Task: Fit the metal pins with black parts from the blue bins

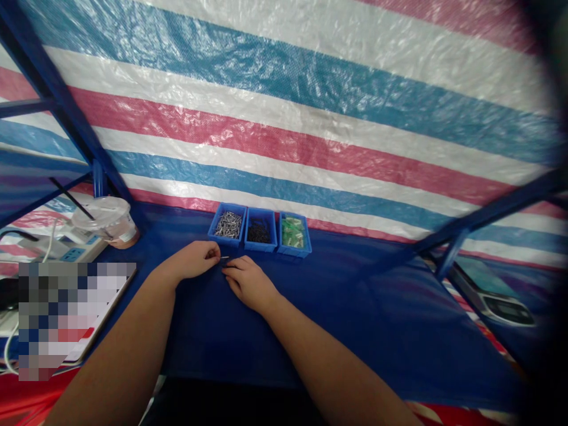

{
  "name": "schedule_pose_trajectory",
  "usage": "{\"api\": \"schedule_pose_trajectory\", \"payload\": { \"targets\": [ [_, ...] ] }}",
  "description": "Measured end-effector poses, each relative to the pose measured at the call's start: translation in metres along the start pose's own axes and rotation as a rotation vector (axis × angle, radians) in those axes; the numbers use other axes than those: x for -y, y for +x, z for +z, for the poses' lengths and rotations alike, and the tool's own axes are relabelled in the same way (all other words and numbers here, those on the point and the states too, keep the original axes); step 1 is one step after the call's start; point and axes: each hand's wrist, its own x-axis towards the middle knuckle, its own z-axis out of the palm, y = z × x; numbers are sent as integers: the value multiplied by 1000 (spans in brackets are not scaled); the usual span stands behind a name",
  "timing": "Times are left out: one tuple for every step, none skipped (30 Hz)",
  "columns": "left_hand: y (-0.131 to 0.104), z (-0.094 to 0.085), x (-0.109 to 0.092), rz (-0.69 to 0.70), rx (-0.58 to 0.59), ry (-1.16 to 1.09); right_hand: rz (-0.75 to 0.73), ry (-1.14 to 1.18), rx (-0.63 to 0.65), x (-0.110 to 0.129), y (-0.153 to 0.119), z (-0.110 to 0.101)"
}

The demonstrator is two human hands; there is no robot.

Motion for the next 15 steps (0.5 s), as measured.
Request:
{"api": "schedule_pose_trajectory", "payload": {
  "targets": [
    [0, 0, 1, 0, 0, 2, -6, -7, 5, 0, 0, 0],
    [0, 0, 1, 0, 2, 2, -10, -12, 7, 0, 0, 0],
    [0, 0, 1, -1, 4, 2, -14, -13, 5, -1, -1, -1],
    [0, 0, 1, -3, 5, -1, -18, -8, -6, -1, -2, -3],
    [0, 0, 0, -6, 5, -4, -21, 3, -33, -1, -2, -6],
    [0, 0, 0, -8, 5, -9, -19, 18, -82, -2, -3, -10],
    [0, -1, -1, -10, 4, -14, -10, 35, -150, -4, -3, -14],
    [0, -1, -1, -13, 5, -18, 10, 48, -236, -6, -2, -19],
    [0, -1, -2, -17, 4, -20, 42, 53, -323, -9, -2, -23],
    [0, -1, -3, -20, 4, -20, 84, 48, -399, -12, -1, -27],
    [0, -2, -3, -23, 5, -19, 134, 33, -453, -15, -1, -30],
    [0, -2, -4, -25, 6, -20, 185, 10, -478, -19, -1, -32],
    [0, -2, -4, -25, 8, -22, 232, -17, -477, -21, -1, -33],
    [0, -2, -4, -23, 10, -27, 271, -44, -456, -23, -1, -33],
    [0, -2, -3, -19, 9, -31, 294, -65, -422, -23, -2, -31]
  ]
}}
